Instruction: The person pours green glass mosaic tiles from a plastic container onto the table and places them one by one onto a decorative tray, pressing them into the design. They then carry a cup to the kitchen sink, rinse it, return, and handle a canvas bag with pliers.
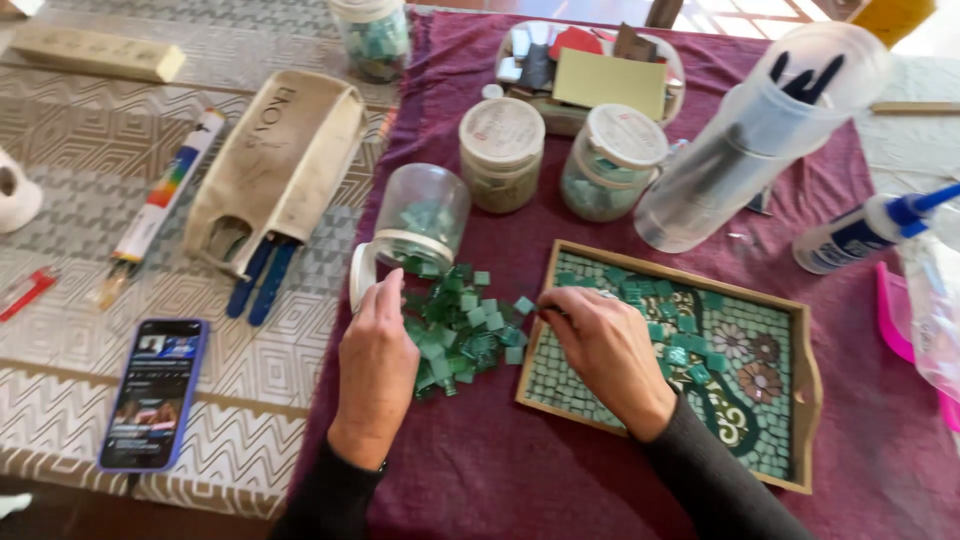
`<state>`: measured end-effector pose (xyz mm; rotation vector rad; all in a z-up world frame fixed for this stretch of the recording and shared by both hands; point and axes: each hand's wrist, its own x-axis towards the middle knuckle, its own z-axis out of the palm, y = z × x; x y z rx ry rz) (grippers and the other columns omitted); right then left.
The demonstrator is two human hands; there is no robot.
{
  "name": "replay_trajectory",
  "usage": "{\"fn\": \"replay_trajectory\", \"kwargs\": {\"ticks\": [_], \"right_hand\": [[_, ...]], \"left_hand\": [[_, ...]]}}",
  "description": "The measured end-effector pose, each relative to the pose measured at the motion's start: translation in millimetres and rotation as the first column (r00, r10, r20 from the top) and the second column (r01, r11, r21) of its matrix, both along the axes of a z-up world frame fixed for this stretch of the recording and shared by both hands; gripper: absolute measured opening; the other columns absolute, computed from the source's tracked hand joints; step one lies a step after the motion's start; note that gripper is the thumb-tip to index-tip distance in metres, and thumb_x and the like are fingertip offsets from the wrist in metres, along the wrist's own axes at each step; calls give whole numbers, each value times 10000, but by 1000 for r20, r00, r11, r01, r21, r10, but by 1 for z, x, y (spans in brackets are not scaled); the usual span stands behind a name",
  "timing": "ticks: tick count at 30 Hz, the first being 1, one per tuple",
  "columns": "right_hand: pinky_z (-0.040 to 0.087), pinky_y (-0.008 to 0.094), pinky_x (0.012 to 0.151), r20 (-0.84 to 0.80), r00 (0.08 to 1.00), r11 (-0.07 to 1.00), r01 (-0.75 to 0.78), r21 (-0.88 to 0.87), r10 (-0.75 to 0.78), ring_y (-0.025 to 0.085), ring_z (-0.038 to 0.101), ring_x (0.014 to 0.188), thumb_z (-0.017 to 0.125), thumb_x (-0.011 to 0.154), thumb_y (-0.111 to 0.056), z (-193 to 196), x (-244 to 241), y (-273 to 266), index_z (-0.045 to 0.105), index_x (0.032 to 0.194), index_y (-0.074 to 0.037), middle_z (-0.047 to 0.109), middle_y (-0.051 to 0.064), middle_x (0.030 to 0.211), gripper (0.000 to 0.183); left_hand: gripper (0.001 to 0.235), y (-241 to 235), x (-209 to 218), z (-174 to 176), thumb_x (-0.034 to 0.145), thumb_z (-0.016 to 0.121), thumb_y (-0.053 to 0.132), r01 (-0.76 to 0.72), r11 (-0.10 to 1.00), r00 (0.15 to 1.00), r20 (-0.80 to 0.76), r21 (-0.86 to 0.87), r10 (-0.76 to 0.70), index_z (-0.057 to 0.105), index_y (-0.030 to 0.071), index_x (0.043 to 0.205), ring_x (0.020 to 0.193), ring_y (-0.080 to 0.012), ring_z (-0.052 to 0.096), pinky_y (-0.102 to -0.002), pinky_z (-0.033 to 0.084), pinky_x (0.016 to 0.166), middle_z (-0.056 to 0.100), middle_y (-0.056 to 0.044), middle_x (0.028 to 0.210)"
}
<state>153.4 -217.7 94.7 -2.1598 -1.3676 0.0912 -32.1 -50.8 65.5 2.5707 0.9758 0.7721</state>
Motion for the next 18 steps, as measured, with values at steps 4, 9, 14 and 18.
{"fn": "replay_trajectory", "kwargs": {"ticks": [4,9,14,18], "right_hand": [[600,394,698,62,993,991,94,93,-101,247,745,795,666,967,-213,-19,2,-13,735,1084,-244,778,-37,1019,139],[605,441,746,272,942,955,247,-162,-197,308,737,857,629,984,-308,-44,29,-30,717,1096,-269,735,-24,985,148],[607,494,777,265,940,940,274,-203,-217,364,734,903,630,969,-307,-29,24,-29,701,1181,-236,734,23,1081,234],[556,394,663,289,945,982,178,-58,-155,282,706,782,683,914,-205,-5,3,-17,725,1115,-106,742,25,1071,228]], "left_hand": [[577,-3,-10,-14,867,519,-130,-3,998,998,-64,-59,-1,519,16,1425,1017,-419,707,-509,621,790,653,-212,1235],[539,-8,-13,-27,881,557,-45,6,1000,980,-197,5,-5,532,48,1412,1052,-377,703,-470,630,779,623,-181,1337],[498,-5,-5,-31,867,579,-42,-5,999,974,-228,33,12,569,18,1361,1072,-394,700,-470,628,814,593,-218,1380],[406,1,9,-42,791,605,-42,95,977,992,-100,190,-77,621,-60,1196,1197,-351,632,-406,529,960,603,-207,1359]]}}
